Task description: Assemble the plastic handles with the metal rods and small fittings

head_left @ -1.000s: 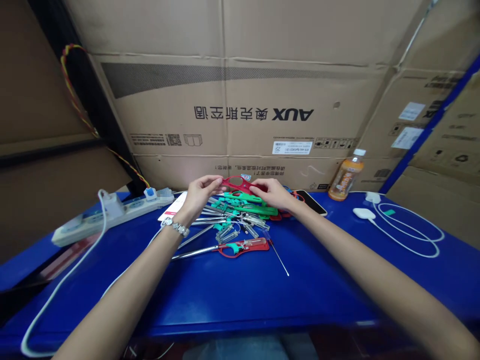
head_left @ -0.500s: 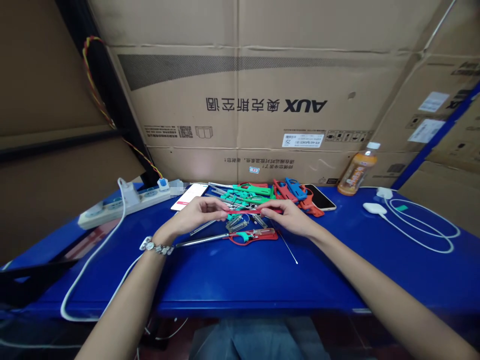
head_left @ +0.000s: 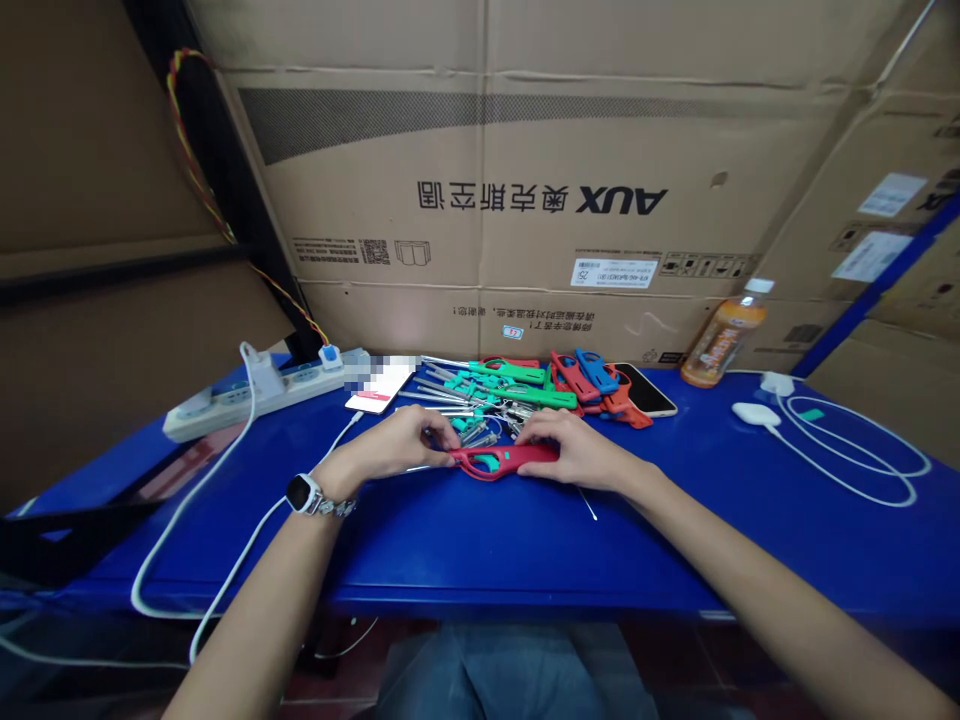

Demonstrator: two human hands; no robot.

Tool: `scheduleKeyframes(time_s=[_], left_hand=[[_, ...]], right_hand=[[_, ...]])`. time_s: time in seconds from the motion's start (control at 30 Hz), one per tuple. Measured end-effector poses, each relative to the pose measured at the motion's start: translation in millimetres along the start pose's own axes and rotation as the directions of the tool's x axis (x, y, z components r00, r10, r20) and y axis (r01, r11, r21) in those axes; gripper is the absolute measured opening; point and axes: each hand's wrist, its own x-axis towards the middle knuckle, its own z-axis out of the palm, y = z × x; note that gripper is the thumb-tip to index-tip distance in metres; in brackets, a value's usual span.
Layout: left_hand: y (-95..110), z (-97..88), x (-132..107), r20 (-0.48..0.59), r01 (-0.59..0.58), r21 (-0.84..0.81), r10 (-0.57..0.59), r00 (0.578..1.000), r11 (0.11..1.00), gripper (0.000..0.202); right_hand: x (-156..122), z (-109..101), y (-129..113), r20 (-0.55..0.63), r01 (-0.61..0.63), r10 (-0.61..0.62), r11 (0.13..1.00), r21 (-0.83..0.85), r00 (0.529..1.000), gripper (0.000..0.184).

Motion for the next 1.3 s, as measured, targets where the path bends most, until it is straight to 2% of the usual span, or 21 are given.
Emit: scheduleKeyframes(time_s=[0.13, 0.47, 0.67, 0.93, 1.3], left_hand=[[-3.4, 1.8, 1.1, -0.008, -0.002, 0.068, 0.003, 1.0, 0.998, 0.024], [-2.9, 6.3, 3.7, 0.01, 0.081, 0.141, -0.083, 0.996, 0.987, 0.019], [0.0, 7.4, 2.5, -0.015, 0.064, 0.227, -0.062, 0.998, 0.972, 0.018], [0.8, 7.2, 2.6, -0.004, 0.043, 0.247, -0.043, 0.999, 0.968, 0.019], [-2.7, 8.5, 3.2, 0.008, 0.082, 0.189, -0.085, 0.996, 0.979, 0.02]], right_hand=[[-0.5, 1.1, 1.9, 0.03, -0.019, 0.019, 1.0, -0.017, 0.999, 0.027], [2.1, 2.3, 2.4, 0.068, -0.046, 0.049, 0.998, -0.045, 0.996, 0.028], [5.4, -0.4, 0.6, 0.103, -0.077, 0.083, 0.995, -0.062, 0.991, 0.027], [7.9, -2.2, -1.8, 0.134, -0.074, 0.08, 0.996, -0.047, 0.988, 0.029], [8.2, -3.7, -2.2, 0.164, -0.034, 0.046, 0.997, -0.073, 0.985, 0.036]])
